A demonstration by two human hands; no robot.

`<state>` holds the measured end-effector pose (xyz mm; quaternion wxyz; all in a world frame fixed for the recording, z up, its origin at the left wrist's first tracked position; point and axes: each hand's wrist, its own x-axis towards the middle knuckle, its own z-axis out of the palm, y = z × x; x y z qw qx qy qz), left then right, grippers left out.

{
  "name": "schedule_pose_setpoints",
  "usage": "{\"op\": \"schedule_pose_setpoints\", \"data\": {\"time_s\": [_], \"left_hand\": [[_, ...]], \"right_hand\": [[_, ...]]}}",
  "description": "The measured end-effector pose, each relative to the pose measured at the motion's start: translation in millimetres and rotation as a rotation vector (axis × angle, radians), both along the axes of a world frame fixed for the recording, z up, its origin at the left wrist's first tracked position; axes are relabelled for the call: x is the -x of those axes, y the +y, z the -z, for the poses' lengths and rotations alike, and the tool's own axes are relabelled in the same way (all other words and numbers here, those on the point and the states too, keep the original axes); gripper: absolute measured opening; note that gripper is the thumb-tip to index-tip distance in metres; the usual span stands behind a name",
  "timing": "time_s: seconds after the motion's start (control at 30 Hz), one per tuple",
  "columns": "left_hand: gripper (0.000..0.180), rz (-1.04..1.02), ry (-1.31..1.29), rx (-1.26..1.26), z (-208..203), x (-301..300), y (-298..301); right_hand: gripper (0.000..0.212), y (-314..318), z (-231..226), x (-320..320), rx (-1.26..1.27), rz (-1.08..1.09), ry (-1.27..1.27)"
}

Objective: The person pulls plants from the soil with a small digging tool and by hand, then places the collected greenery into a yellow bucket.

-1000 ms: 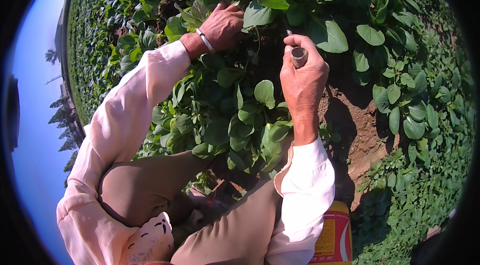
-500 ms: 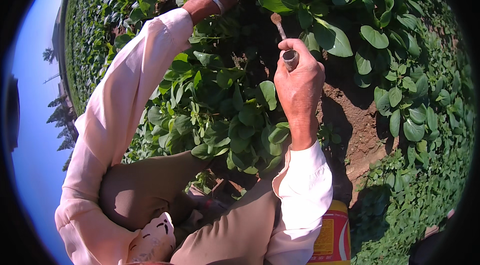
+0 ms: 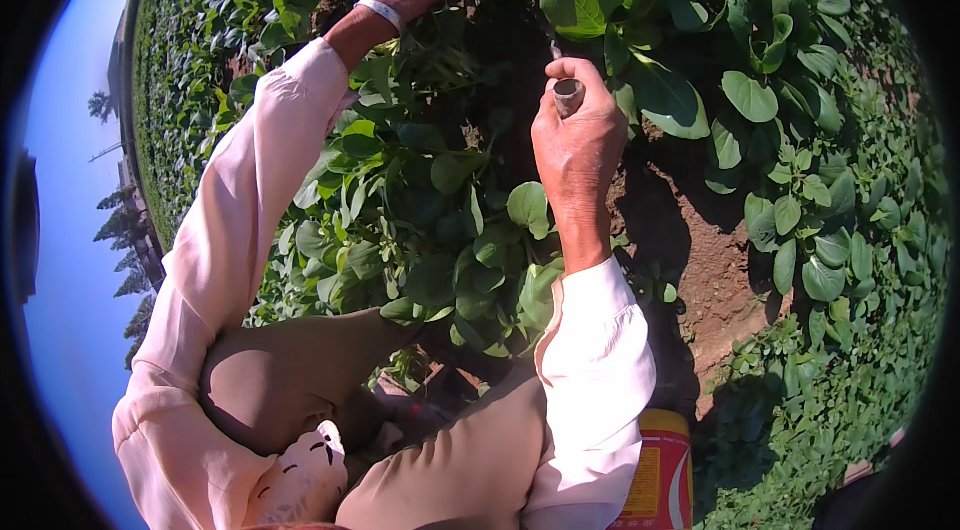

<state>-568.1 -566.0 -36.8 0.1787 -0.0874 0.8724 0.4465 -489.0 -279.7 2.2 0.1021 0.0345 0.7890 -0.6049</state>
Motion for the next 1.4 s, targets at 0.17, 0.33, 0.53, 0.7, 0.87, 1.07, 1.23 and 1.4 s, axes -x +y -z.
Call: {"op": "schedule_pose_setpoints", "data": {"time_s": [0.17, 0.33, 0.53, 0.7, 0.87, 1.07, 1.23, 1.4], "left_hand": [[0.028, 0.517, 0.375, 0.916, -24, -24, 55], [0.029, 0.647, 0.624, 1.021, -40, -23, 80], [0.028, -0.218, 0.481, 0.409, -2, -3, -7], [0.025, -0.338, 0.048, -0.037, -28, -2, 11], [0.034, 0.366, 0.557, 0.734, -30, 16, 54], [0.025, 0.528, 0.392, 1.139, -13, 30, 63], [0.024, 0.395, 0.171, 1.082, -8, 43, 56], [0.028, 0.235, 0.117, 0.791, -9, 54, 11]], "right_hand": [[0.01, 9, -1, 4, -0.069, -0.056, 0.021], [0.01, 9, -2, 7, -0.082, -0.108, 0.004], [0.013, 8, -7, 6, -0.013, -0.053, 0.084], [0.015, -5, -1, 13, -0.094, -0.165, 0.068], [0.017, -3, -10, 22, -0.207, -0.135, 0.111], [0.014, -25, -2, 28, -0.221, -0.196, 0.077], [0.01, -23, 15, 46, -0.031, -0.12, -0.077], [0.013, -11, 2, 33, -0.034, -0.216, -0.046]]}}
